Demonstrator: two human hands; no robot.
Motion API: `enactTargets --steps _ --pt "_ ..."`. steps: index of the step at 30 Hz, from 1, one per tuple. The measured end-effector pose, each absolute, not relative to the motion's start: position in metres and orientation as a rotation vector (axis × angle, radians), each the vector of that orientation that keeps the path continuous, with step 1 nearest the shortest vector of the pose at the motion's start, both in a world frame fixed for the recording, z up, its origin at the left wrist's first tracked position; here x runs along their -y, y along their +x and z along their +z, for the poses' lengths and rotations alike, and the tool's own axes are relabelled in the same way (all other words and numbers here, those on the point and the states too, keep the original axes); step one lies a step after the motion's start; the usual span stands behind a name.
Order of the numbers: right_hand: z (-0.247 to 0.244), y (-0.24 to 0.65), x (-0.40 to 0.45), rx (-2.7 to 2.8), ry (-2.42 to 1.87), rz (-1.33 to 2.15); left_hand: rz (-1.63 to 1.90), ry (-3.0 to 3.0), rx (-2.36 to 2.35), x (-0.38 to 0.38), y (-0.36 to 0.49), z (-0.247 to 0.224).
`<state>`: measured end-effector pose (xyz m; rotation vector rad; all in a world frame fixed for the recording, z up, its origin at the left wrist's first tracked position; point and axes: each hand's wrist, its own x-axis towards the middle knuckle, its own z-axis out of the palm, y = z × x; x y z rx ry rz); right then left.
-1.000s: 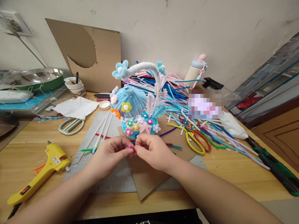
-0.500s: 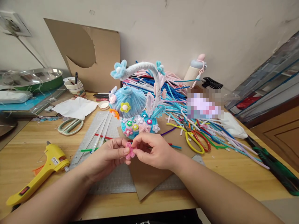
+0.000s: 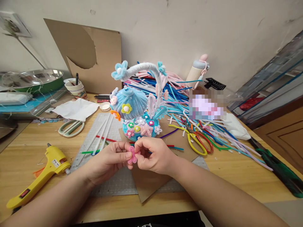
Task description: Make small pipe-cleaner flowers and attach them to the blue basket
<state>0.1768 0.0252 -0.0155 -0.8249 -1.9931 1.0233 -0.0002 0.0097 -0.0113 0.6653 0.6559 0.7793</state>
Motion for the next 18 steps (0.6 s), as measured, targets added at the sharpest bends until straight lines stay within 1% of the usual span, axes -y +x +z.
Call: enactTargets --steps 2,7,11,13,16,18 --pt "-0.013 0.179 -0.025 1.997 -0.82 1.065 0.778 0.697 -0.672 -0.01 -0.001 -0.011" --pt "-0.005 0.183 -0.029 1.966 -0.792 1.303 0.769 0.933 -0.764 -0.01 0.002 -0.011" --pt "-0.008 0.181 -0.032 2.074 -0.851 1.212 0.892 0.976 -0.847 -0.012 0.005 -0.014" --pt "-0.011 0.179 -0.032 1.986 -0.88 1.201 0.973 0.943 -0.861 -0.014 0.005 -0.015" --pt "-0.015 0.177 -0.031 1.854 -0.92 1.227 0.967 0.948 -0.873 -0.015 0.002 -0.016" --pt "-0.016 0.178 -0.031 1.907 -0.927 1.186 0.941 0.96 -0.896 -0.016 0.001 -0.017"
